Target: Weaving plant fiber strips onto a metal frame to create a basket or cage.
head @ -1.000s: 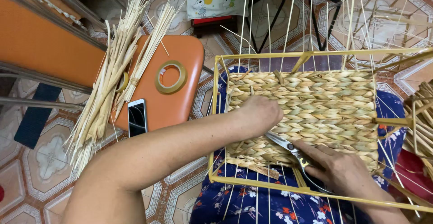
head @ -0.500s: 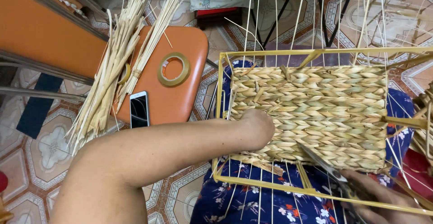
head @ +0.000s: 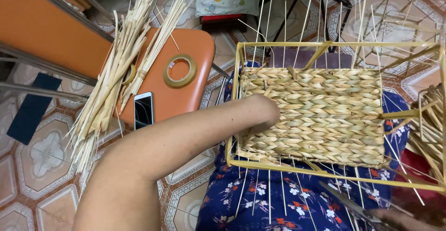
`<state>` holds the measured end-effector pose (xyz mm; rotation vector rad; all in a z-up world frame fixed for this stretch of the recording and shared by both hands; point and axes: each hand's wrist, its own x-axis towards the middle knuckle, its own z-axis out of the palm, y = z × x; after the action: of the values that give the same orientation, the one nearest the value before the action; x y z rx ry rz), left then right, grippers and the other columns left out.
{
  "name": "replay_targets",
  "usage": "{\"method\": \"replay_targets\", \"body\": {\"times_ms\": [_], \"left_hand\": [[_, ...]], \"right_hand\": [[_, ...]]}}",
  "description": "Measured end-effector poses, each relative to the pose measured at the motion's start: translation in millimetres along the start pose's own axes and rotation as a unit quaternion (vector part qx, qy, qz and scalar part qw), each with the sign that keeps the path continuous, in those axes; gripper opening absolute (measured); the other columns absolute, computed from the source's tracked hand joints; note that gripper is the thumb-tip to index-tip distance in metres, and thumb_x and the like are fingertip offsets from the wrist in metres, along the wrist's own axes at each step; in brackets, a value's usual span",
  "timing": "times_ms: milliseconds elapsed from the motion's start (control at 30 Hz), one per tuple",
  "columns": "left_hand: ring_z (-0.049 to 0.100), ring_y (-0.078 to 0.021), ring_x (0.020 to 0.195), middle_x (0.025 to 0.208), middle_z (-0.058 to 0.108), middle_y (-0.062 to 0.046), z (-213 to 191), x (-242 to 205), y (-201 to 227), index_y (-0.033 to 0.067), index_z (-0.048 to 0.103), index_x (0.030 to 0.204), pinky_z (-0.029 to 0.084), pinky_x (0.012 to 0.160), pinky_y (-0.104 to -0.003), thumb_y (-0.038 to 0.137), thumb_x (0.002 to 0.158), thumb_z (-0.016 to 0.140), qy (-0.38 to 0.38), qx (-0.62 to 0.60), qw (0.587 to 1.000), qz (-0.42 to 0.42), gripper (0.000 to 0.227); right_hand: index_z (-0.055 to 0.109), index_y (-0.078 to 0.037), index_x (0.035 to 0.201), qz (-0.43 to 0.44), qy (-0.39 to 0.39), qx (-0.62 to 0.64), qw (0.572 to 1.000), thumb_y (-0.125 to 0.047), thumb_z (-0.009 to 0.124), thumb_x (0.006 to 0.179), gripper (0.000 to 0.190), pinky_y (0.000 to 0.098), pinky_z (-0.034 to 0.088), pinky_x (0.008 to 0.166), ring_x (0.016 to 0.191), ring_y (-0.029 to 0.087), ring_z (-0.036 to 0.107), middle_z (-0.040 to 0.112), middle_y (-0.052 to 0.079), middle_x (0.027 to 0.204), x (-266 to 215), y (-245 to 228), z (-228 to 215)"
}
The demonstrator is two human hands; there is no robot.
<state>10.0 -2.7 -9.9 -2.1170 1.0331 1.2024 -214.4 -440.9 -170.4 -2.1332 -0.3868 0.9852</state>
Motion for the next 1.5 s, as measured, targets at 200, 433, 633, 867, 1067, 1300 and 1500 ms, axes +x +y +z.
{"method": "replay_targets", "body": {"times_ms": [200,433,633,867,1067,1300,1500], "left_hand": [[0.073,-0.0239,0.081,0.096,0.079,-0.009,-2.0,7.4,1.5,0.004,0.082,0.095,0.059,0.077,-0.04,0.015,0.078,0.084,-0.018,-0.025,0.999,0.01,0.021],[0.074,-0.02,0.079,0.093,0.08,-0.006,-10.5,-21.7,12.9,0.0054,0.082,0.092,0.059,0.075,-0.036,0.015,0.08,0.082,-0.021,-0.041,0.999,0.01,0.016],[0.074,-0.0195,0.076,0.093,0.078,-0.01,-16.5,-49.3,14.0,0.0001,0.078,0.097,0.061,0.07,-0.032,0.013,0.083,0.081,-0.02,-0.125,0.992,0.001,0.019],[0.074,-0.0184,0.074,0.091,0.079,-0.009,-18.4,-54.0,15.5,0.0018,0.08,0.092,0.06,0.069,-0.032,0.014,0.084,0.08,-0.013,-0.116,0.993,0.012,0.015],[0.073,-0.0192,0.075,0.093,0.08,-0.006,-13.1,-38.0,17.0,0.005,0.08,0.093,0.058,0.069,-0.035,0.016,0.082,0.083,0.009,-0.112,0.993,0.036,0.016],[0.075,-0.0195,0.075,0.09,0.08,-0.007,-9.6,-29.4,12.4,0.0034,0.081,0.091,0.06,0.069,-0.035,0.014,0.08,0.084,0.003,-0.101,0.994,0.033,0.015],[0.073,-0.0195,0.077,0.094,0.078,-0.009,-15.4,-51.2,15.1,0.003,0.08,0.093,0.06,0.072,-0.036,0.011,0.078,0.084,0.035,-0.105,0.994,0.005,0.017]], "right_hand": [[0.056,-0.017,0.147,0.046,0.006,0.102,0.994,-0.021,0.087,0.081,0.073,0.0397,0.051,0.108,0.12,0.025,0.068,0.067,0.011,0.131,12.5,-149.7,11.3],[0.06,-0.032,0.144,0.135,0.083,-0.09,0.983,-0.049,0.088,0.075,0.077,0.0302,0.056,0.098,0.11,0.016,0.075,0.076,0.002,0.124,66.3,-300.2,14.2],[0.061,-0.03,0.141,0.013,0.118,-0.092,0.989,-0.046,0.087,0.072,0.075,0.0369,0.054,0.092,0.105,0.027,0.072,0.074,0.01,0.124,81.5,-280.8,16.6],[0.055,-0.04,0.145,0.105,0.068,-0.161,0.979,-0.047,0.082,0.078,0.073,0.0357,0.056,0.095,0.104,0.025,0.073,0.075,0.008,0.114,85.1,-299.6,13.0],[0.052,-0.042,0.149,0.108,0.039,-0.198,0.973,-0.046,0.077,0.082,0.071,0.0398,0.056,0.09,0.097,0.029,0.072,0.074,0.012,0.103,88.5,-317.8,11.1],[0.062,-0.027,0.14,0.034,0.063,-0.179,0.981,-0.046,0.074,0.081,0.063,0.0423,0.054,0.09,0.101,0.032,0.07,0.074,0.012,0.109,101.4,-277.5,25.0],[0.06,-0.024,0.142,0.015,0.064,-0.132,0.989,-0.043,0.076,0.081,0.065,0.0386,0.052,0.096,0.111,0.028,0.069,0.071,0.009,0.122,94.7,-282.4,23.4]]}}
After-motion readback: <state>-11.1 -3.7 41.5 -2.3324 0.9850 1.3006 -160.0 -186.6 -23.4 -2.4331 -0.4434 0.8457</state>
